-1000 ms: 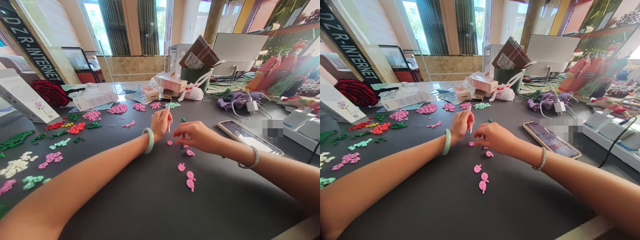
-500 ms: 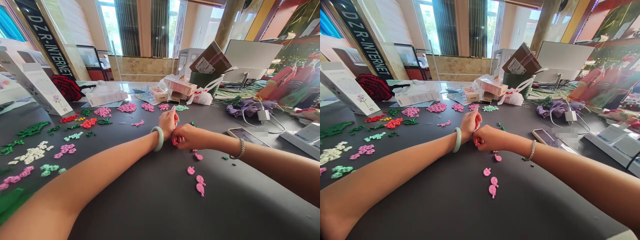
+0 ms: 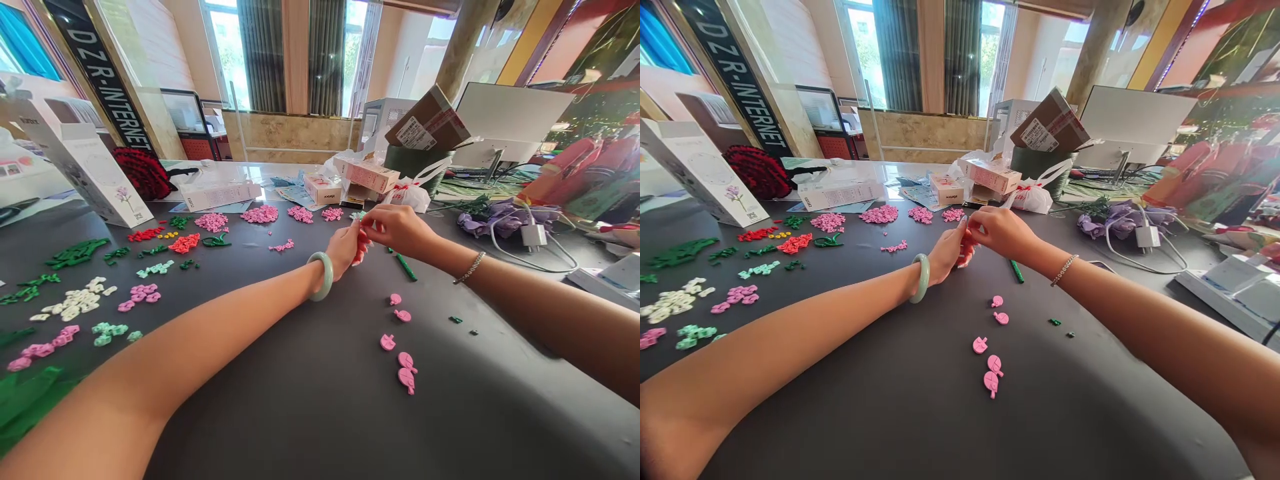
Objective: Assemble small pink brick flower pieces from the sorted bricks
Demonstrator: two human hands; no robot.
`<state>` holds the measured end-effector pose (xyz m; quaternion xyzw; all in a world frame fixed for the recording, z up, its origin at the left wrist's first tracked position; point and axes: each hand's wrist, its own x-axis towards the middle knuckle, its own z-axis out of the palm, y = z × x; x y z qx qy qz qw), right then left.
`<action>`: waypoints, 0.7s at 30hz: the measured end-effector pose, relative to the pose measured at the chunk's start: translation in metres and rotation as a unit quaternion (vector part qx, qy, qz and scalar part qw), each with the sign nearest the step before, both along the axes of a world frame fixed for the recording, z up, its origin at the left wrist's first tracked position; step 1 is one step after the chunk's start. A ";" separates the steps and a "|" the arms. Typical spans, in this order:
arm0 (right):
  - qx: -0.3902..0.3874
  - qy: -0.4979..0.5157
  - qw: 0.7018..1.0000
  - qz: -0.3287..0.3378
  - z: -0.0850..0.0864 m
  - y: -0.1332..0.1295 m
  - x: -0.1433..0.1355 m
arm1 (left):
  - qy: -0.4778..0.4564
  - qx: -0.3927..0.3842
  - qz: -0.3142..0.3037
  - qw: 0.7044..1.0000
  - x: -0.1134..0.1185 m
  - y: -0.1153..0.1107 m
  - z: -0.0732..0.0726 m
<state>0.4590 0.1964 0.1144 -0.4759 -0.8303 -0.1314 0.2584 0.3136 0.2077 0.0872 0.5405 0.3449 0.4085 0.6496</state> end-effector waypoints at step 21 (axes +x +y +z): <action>-0.178 0.208 0.960 0.057 -0.023 0.057 -0.015 | 0.050 0.469 0.042 0.881 -0.004 -0.006 -0.013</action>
